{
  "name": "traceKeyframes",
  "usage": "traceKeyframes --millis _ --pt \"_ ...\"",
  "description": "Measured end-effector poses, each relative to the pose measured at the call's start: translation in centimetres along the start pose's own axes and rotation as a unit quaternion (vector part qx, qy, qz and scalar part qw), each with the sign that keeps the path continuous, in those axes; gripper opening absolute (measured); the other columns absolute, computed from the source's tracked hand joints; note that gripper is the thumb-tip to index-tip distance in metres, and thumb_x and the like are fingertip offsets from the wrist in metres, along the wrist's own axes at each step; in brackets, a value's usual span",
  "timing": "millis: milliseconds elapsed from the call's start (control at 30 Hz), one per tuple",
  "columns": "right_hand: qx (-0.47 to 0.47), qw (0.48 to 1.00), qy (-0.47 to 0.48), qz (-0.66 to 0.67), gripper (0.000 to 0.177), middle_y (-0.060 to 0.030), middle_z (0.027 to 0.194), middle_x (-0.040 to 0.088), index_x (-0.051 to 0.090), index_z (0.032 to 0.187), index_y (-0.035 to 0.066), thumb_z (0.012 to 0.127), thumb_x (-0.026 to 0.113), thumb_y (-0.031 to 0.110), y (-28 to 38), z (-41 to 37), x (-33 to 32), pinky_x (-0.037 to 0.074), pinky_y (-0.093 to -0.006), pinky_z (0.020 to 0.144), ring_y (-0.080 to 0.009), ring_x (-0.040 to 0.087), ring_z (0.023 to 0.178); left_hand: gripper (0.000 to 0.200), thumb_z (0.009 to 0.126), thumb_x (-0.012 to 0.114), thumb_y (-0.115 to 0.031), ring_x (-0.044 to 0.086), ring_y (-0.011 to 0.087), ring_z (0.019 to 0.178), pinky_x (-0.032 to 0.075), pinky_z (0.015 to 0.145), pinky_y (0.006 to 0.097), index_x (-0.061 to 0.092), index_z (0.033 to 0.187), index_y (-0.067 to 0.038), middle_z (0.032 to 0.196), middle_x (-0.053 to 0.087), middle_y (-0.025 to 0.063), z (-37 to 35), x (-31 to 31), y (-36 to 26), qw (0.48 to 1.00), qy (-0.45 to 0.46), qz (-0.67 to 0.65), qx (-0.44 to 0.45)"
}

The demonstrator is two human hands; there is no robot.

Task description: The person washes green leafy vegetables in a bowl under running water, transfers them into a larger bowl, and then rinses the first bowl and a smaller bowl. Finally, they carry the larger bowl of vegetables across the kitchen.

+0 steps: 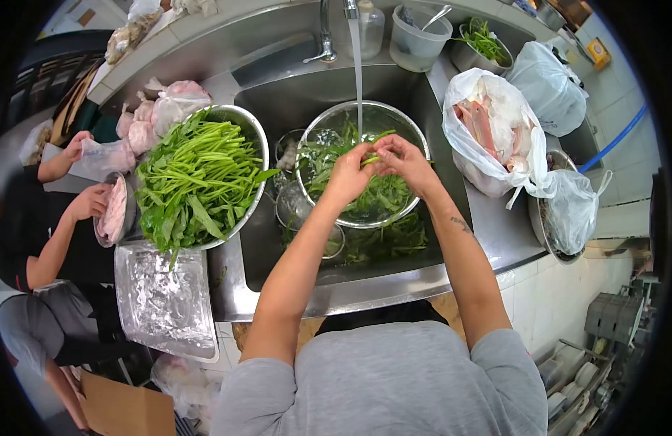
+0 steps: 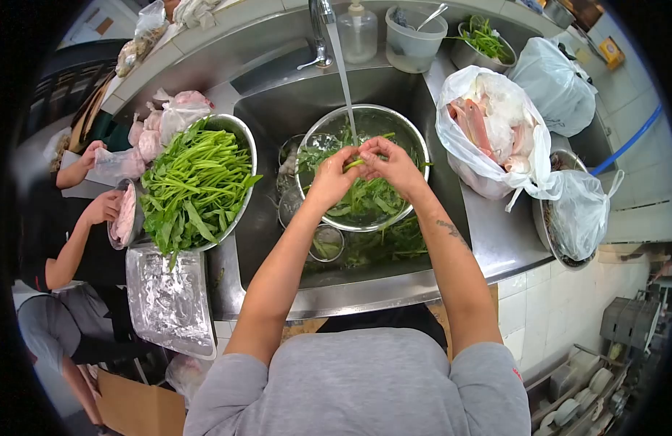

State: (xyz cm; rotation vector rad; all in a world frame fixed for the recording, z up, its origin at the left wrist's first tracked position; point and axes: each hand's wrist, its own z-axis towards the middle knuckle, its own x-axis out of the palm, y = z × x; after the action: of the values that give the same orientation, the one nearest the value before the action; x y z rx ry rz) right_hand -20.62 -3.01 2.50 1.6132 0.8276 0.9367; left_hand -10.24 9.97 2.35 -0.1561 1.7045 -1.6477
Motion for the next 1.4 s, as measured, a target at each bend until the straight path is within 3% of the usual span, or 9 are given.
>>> traceKeyframes --millis 100,167,267,367,667,767,933,1133,1400 --pt "0.042 0.986 -0.035 -0.159 0.020 -0.0067 0.103 0.057 0.058 0.096 0.003 0.087 0.058 0.022 -2.7 1.2 -2.6 0.049 -0.0311 0.070 -0.0201 0.061 0.084 0.020 0.082 0.058 -0.016 0.061 0.0241 0.080 0.046 0.072 0.0320 0.061 0.099 -0.004 0.090 0.063 0.0124 -2.0 -0.6 1.9 0.997 -0.044 0.059 -0.011" --pt "0.042 0.894 -0.024 -0.446 0.021 -0.0095 0.116 0.054 0.059 0.100 0.004 0.086 0.058 0.020 -6.7 2.9 -6.5 0.049 -0.0355 0.077 -0.0261 0.060 0.092 0.017 0.083 0.057 -0.016 0.059 0.0282 0.079 0.046 0.070 0.0352 0.061 0.095 -0.005 0.085 0.061 0.0137 -4.3 -1.8 3.1 0.996 -0.064 0.046 -0.031" --pt "-0.052 0.780 -0.032 -0.623 0.022 -0.0132 0.116 0.055 0.062 0.103 0.006 0.085 0.058 0.019 -14.1 3.5 -9.9 0.043 -0.0434 0.084 -0.0304 0.056 0.100 0.015 0.084 0.057 -0.018 0.055 0.0318 0.077 0.044 0.069 0.0386 0.061 0.093 -0.006 0.078 0.058 0.0149 -8.1 -2.7 2.8 0.990 -0.068 0.107 -0.066" --pt "0.107 0.651 0.022 -0.751 0.028 -0.0152 0.114 0.056 0.061 0.111 0.011 0.084 0.058 0.018 -14.9 3.1 -8.6 0.037 -0.0468 0.090 -0.0283 0.051 0.108 0.015 0.085 0.055 -0.019 0.054 0.0316 0.077 0.043 0.069 0.0395 0.060 0.093 -0.008 0.076 0.057 0.0141 -11.7 -2.1 2.5 0.978 -0.083 0.158 -0.107" --pt "-0.268 0.743 -0.070 -0.610 0.016 -0.0103 0.083 0.060 0.067 0.085 0.008 0.082 0.058 0.022 -0.1 1.5 -5.4 0.042 -0.0419 0.074 -0.0284 0.056 0.088 0.022 0.082 0.062 -0.024 0.058 0.0285 0.063 0.045 0.060 0.0367 0.057 0.086 -0.003 0.069 0.060 0.0140 -15.2 -0.5 1.3 0.937 -0.181 0.131 -0.267" --pt "-0.244 0.863 -0.012 -0.442 0.017 -0.0102 0.082 0.061 0.065 0.083 0.008 0.085 0.055 0.022 1.8 1.4 -7.2 0.043 -0.0368 0.067 -0.0307 0.056 0.077 0.022 0.080 0.064 -0.024 0.059 0.0308 0.062 0.045 0.059 0.0372 0.058 0.082 -0.002 0.068 0.060 0.0149 -14.5 0.8 2.5 0.939 -0.197 0.189 -0.208" --pt "0.003 0.988 0.035 -0.151 0.024 0.0032 0.071 0.053 0.058 0.082 0.005 0.092 0.048 0.025 2.6 -0.7 -8.1 0.037 -0.0240 0.059 -0.0065 0.042 0.063 0.012 0.082 0.059 -0.013 0.060 0.0278 0.072 0.045 0.064 0.0341 0.062 0.088 -0.003 0.078 0.061 0.0143 -10.2 0.2 1.3 0.971 -0.196 0.119 -0.074" --pt "0.021 0.999 -0.022 0.019 0.022 0.0042 0.062 0.040 0.054 0.078 0.006 0.091 0.048 0.022 2.9 -1.7 -7.3 0.036 -0.0234 0.058 -0.0074 0.038 0.057 0.016 0.081 0.057 -0.009 0.055 0.0244 0.096 0.042 0.082 0.0311 0.065 0.094 -0.004 0.097 0.057 0.0108 -3.4 -1.3 -0.3 0.980 -0.139 0.127 0.066" --pt "0.059 0.989 -0.061 0.124 0.022 0.0035 0.059 0.036 0.052 0.076 0.003 0.089 0.048 0.020 -0.3 -1.5 -6.0 0.036 -0.0255 0.055 -0.0087 0.036 0.053 0.025 0.084 0.056 -0.021 0.059 0.0176 0.089 0.041 0.089 0.0296 0.065 0.102 -0.007 0.088 0.065 0.0060 3.6 -0.4 0.7 0.966 0.247 -0.027 -0.073"
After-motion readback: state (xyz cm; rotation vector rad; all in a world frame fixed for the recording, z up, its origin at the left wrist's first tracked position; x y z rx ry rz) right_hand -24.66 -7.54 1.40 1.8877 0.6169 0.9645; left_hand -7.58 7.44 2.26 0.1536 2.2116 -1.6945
